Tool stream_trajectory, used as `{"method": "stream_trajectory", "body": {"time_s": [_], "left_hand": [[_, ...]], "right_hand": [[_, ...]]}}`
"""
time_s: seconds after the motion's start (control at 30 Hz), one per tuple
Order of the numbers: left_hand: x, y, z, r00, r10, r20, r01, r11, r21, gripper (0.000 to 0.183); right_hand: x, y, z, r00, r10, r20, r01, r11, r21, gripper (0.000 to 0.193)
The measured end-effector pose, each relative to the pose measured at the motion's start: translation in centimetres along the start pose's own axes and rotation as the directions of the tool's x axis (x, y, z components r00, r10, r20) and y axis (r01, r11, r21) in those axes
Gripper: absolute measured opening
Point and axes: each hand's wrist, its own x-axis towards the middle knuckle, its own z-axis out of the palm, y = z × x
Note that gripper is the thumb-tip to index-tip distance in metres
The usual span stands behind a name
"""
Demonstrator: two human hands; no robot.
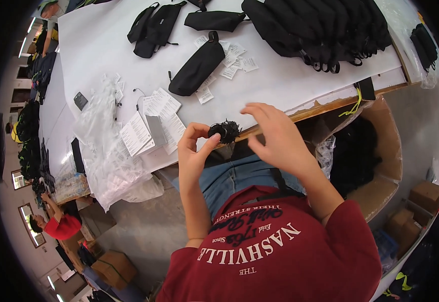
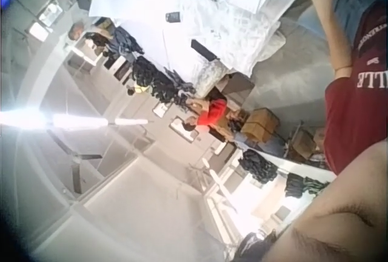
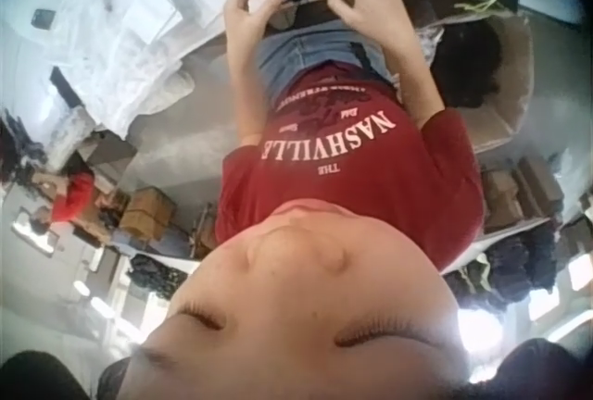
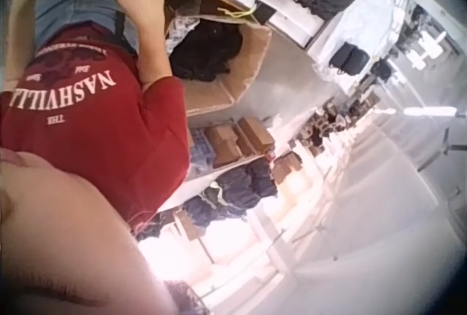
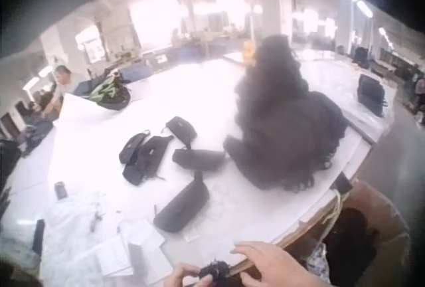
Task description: The person is assembling and organizing black gear pouches, attaching tags and checking zipper components at a workstation.
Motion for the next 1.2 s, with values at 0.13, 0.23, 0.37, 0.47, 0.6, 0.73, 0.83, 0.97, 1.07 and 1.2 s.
{"method": "stream_trajectory", "body": {"time_s": [0.13,0.23,0.37,0.47,0.6,0.73,0.83,0.97,1.07,1.2], "left_hand": [[-0.1,0.7,0.4,0.999,-0.021,0.034,0.021,1.0,-0.008,0.02],[-0.4,0.7,0.3,1.0,-0.014,0.006,0.014,1.0,-0.006,0.019],[-0.2,-1.3,0.0,0.996,-0.01,-0.094,0.011,1.0,0.003,0.017],[0.1,-0.6,1.3,0.963,0.087,-0.255,-0.041,0.983,0.179,0.015],[-0.1,0.5,2.0,0.916,0.367,-0.163,-0.231,0.814,0.533,0.013],[0.1,0.8,2.2,0.926,0.375,-0.042,-0.251,0.694,0.675,0.01],[0.0,1.4,2.0,0.923,0.385,-0.02,-0.238,0.612,0.754,0.008],[-0.2,1.0,1.8,0.931,0.365,0.003,-0.235,0.594,0.769,0.007],[0.0,0.5,1.4,0.936,0.353,0.004,-0.241,0.63,0.739,0.006],[0.8,-0.8,0.8,0.962,0.193,-0.192,-0.073,0.862,0.502,0.007]], "right_hand": [[1.4,-1.2,1.5,0.989,-0.141,0.044,0.128,0.966,0.224,0.045],[1.8,-0.7,2.9,0.979,-0.088,0.182,0.028,0.95,0.31,0.032],[2.1,0.1,3.1,0.914,0.077,0.398,-0.196,0.943,0.269,0.029],[2.2,0.7,3.4,0.93,0.093,0.357,-0.166,0.969,0.181,0.03],[2.3,1.3,3.9,0.962,0.089,0.257,-0.096,0.995,0.014,0.031],[2.6,0.9,4.0,0.97,0.038,0.239,-0.025,0.998,-0.058,0.032],[2.7,0.8,4.1,0.971,0.022,0.237,0.001,0.995,-0.099,0.031],[2.8,0.9,4.6,0.974,-0.074,0.212,0.107,0.984,-0.145,0.028],[3.0,1.0,4.9,0.964,-0.129,0.232,0.164,0.976,-0.142,0.026],[2.8,0.5,4.9,0.937,-0.197,0.287,0.234,0.967,-0.101,0.023]]}}
